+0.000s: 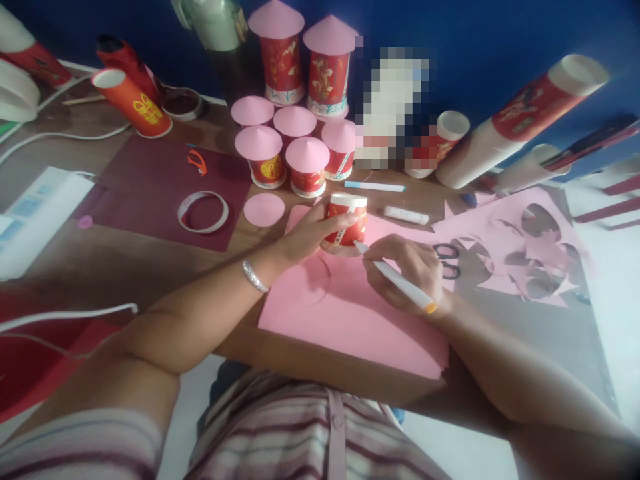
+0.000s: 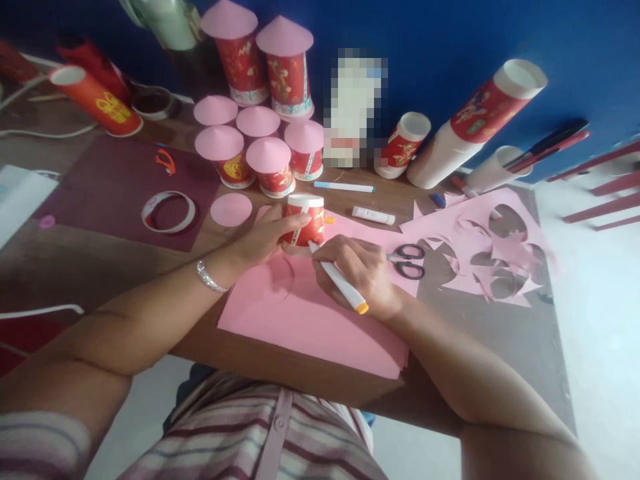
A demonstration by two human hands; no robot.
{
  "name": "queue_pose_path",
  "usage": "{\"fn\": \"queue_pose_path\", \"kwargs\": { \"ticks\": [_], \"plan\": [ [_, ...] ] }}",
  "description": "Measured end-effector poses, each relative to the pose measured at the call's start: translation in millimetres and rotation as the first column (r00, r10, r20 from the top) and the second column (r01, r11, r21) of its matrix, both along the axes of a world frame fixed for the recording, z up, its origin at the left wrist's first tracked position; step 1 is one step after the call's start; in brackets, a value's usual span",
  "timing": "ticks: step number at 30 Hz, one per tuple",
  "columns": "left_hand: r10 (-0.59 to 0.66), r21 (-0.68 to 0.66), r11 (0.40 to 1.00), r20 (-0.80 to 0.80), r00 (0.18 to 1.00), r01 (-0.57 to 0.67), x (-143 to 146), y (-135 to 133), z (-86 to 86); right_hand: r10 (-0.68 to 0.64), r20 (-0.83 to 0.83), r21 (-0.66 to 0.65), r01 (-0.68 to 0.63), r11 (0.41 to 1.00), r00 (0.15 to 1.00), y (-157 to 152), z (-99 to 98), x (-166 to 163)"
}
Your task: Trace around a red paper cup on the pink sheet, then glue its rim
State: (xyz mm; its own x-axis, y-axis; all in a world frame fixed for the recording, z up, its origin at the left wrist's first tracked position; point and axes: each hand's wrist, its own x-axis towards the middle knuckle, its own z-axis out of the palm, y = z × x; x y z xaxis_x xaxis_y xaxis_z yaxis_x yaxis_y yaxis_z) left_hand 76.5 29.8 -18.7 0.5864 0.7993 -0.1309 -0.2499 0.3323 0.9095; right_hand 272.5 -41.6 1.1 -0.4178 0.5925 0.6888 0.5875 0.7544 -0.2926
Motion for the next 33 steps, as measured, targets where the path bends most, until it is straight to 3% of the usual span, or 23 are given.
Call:
{"fn": "queue_pose_path", "kwargs": {
  "ticks": [20, 33],
  "plan": [
    [0.015, 0.043, 0.999, -0.003, 1.0, -0.015, 0.7, -1.3, 1.8, 0.004, 0.023, 0.003, -0.004, 1.0, 1.0, -2.4, 0.7, 0.5],
    [0.02, -0.021, 1.0, 0.009, 1.0, -0.02, 0.1, -0.8, -0.7, -0.009, 0.007, 0.004, 0.009, 1.0, 1.0, -0.2, -0.4, 2.2]
  ]
}}
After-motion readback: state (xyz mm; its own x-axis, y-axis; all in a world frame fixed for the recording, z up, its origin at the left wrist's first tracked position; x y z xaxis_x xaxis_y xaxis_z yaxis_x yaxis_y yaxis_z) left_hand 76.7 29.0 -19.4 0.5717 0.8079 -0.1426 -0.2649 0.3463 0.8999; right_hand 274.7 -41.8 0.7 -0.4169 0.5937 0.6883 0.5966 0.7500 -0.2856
